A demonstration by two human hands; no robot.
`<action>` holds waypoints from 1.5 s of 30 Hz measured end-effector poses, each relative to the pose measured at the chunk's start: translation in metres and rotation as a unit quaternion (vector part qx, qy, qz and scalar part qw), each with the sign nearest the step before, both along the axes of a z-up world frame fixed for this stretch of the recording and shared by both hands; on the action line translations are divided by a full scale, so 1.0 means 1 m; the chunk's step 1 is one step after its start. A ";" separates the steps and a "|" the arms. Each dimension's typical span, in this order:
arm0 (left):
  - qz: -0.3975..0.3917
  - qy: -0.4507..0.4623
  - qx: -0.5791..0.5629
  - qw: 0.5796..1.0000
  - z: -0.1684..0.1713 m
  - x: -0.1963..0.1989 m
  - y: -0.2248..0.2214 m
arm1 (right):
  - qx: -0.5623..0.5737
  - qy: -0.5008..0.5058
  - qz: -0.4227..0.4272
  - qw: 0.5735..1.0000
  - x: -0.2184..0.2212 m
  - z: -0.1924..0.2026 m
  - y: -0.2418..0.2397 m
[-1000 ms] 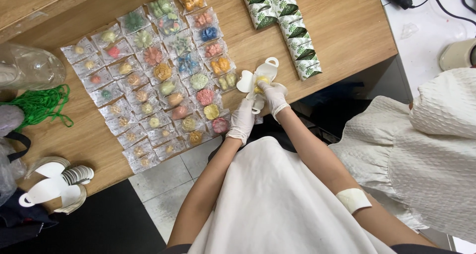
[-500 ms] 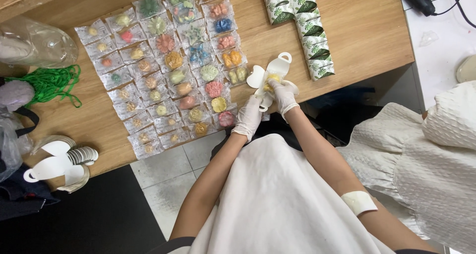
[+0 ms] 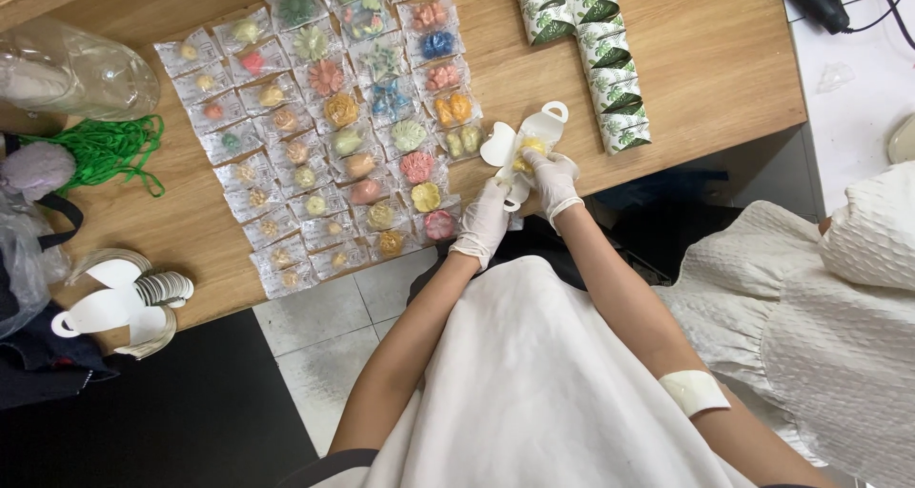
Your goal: The person wearing white gloves wraps small flower-shaped candles in green leaf-printed paper, folds the paper around each candle, and places the wrapped candles into a white butterfly-shaped paper gift box on the wooden table. Rows of plastic-wrapped colorful candles sit on the table as the person works through them one at a time.
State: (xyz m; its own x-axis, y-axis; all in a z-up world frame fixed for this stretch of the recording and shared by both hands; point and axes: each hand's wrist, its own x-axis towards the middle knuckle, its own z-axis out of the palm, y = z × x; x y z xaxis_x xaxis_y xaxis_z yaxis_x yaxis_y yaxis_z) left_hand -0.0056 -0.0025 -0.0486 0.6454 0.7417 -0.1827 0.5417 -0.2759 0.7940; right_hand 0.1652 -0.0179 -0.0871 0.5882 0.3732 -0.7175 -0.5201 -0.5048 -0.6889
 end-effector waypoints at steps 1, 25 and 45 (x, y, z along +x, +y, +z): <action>0.000 0.000 0.000 1.000 -0.001 0.000 0.000 | 0.000 0.000 0.000 1.000 0.001 -0.002 0.000; -0.032 -0.022 0.038 0.999 0.016 -0.002 0.009 | -0.041 -0.005 -0.065 0.997 -0.001 0.002 0.001; -0.064 0.032 0.020 0.997 0.019 -0.003 0.014 | -0.105 -0.325 0.131 0.931 -0.021 0.030 0.002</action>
State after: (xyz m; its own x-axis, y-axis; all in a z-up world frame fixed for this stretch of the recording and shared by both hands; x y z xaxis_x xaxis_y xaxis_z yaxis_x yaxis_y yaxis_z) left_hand -0.0087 0.0114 -0.0298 0.7234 0.6611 -0.1991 0.5493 -0.3763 0.7461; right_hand 0.1441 -0.0162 -0.0576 0.8316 0.4569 -0.3156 0.1319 -0.7147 -0.6869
